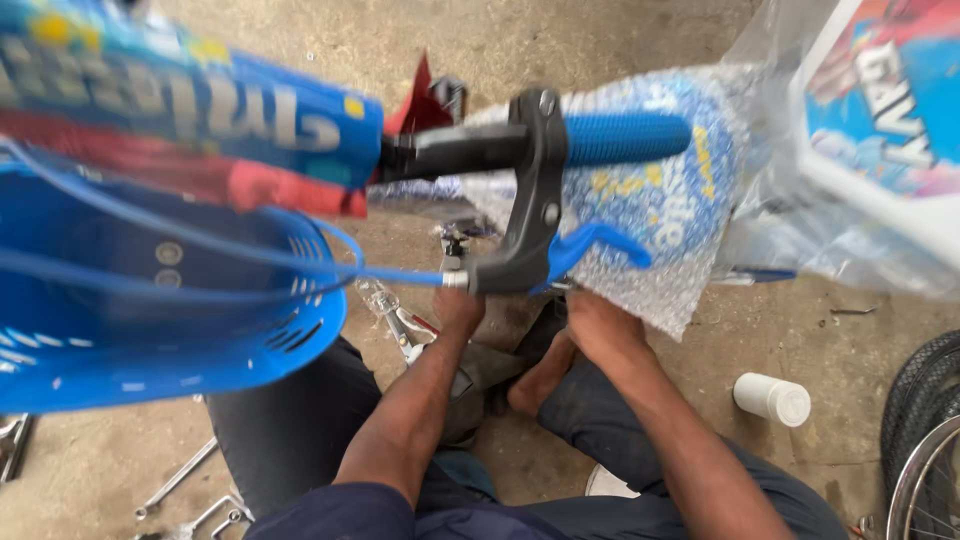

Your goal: The person assembles a blue children's bicycle by attaching the pedal crank to the bottom bracket using a wrench. The person then removes protective bubble wrap from the seat and frame, and adjusts the handlebars.

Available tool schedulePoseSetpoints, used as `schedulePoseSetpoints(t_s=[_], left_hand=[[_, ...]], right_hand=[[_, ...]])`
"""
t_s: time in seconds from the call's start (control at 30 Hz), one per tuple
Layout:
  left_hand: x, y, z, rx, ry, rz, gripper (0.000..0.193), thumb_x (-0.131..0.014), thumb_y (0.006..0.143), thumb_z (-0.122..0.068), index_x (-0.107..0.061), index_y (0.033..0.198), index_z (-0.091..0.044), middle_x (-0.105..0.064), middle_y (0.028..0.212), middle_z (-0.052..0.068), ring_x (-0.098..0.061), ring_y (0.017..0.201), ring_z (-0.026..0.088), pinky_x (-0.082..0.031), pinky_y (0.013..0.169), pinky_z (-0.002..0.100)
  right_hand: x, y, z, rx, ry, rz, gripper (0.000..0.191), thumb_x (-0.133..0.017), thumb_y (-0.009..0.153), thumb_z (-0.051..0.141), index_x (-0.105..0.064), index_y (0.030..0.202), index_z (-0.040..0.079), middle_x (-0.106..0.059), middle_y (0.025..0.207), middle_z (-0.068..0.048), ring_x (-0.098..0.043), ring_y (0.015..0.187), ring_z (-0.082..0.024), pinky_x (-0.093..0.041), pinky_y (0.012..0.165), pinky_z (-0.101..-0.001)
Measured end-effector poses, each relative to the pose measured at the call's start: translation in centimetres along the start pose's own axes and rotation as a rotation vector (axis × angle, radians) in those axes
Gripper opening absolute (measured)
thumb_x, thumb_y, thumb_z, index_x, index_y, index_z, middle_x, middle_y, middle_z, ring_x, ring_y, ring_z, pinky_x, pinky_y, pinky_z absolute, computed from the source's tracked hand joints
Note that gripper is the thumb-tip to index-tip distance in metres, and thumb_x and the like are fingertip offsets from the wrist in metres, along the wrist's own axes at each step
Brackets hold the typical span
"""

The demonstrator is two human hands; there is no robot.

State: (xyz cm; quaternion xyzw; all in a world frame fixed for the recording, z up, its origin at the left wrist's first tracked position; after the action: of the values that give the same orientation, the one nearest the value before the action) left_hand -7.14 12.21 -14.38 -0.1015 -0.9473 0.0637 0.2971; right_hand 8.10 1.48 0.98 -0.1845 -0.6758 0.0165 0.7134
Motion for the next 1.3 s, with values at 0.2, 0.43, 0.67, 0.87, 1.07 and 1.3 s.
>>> schedulePoseSetpoints(t_s=[0.2,0.43,0.67,0.87,1.07,1.3], left_hand=[[2.3,2.3,2.0,0.260,0.142,0.053,0.030,-0.075,0.080,-0.030,-0.070,0.097,-0.005,-0.072,0.099,0.023,-0.069,0.097,0.046,-0.054,0.085,0.055],[2.8,3.6,3.8,0.219,0.243,0.056,0.034,-0.078,0.074,-0.028,-0.069,0.093,-0.003,-0.071,0.096,0.025,-0.068,0.094,0.048,-0.054,0.085,0.056],[3.7,4.5,5.3,0.147,0.287,0.086,0.031,-0.077,0.077,-0.027,-0.068,0.098,-0.006,-0.069,0.097,0.026,-0.066,0.093,0.050,-0.052,0.083,0.060],[3.7,4.7,5.4,0.211,0.181,0.142,0.039,-0.075,0.076,-0.028,-0.065,0.106,-0.004,-0.071,0.105,0.026,-0.067,0.099,0.049,-0.054,0.086,0.058],[3.8,4.2,5.4,0.156,0.189,0.139,0.031,-0.074,0.085,-0.032,-0.069,0.105,-0.007,-0.072,0.103,0.026,-0.067,0.099,0.049,-0.052,0.086,0.059],[6.1,1.3,0.3,0.019,0.252,0.206,0.048,-0.078,0.081,-0.046,-0.068,0.101,-0.004,-0.071,0.104,0.022,-0.070,0.095,0.042,-0.055,0.082,0.052]], right_hand=[[-8.2,6.5,4.2,0.199,-0.229,-0.234,0.036,-0.060,0.087,0.027,-0.069,0.116,0.008,-0.070,0.108,-0.020,-0.065,0.104,-0.036,-0.052,0.093,-0.0506],[-11.1,9.8,4.1,0.257,0.014,-0.240,0.038,-0.062,0.087,0.028,-0.067,0.119,0.008,-0.069,0.112,-0.020,-0.064,0.108,-0.037,-0.051,0.094,-0.0506],[-12.7,10.1,2.6,0.237,0.078,-0.246,0.041,-0.065,0.086,0.030,-0.066,0.122,0.009,-0.068,0.116,-0.020,-0.062,0.111,-0.038,-0.050,0.096,-0.0506],[-13.7,7.4,1.5,0.184,0.083,-0.195,0.044,-0.068,0.086,0.031,-0.065,0.124,0.009,-0.067,0.120,-0.020,-0.061,0.114,-0.038,-0.049,0.097,-0.0507],[-13.9,7.9,5.7,0.240,0.172,-0.006,0.046,-0.070,0.086,0.032,-0.063,0.127,0.010,-0.066,0.123,-0.019,-0.060,0.116,-0.039,-0.048,0.098,-0.0507],[-9.6,6.0,4.5,0.238,0.122,0.364,0.040,-0.069,0.092,0.032,-0.065,0.125,0.009,-0.069,0.118,-0.021,-0.064,0.113,-0.039,-0.051,0.097,-0.0498]])
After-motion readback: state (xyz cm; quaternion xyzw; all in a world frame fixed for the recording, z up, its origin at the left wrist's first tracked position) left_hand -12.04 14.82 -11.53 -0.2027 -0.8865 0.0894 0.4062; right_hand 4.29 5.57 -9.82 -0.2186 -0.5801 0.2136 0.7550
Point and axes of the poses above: each hand's wrist, its own y-axis towards the middle knuckle, its own x-axis out of the back of the hand, z = x × y, the point moved 1 cm from there along y, towards the middle knuckle
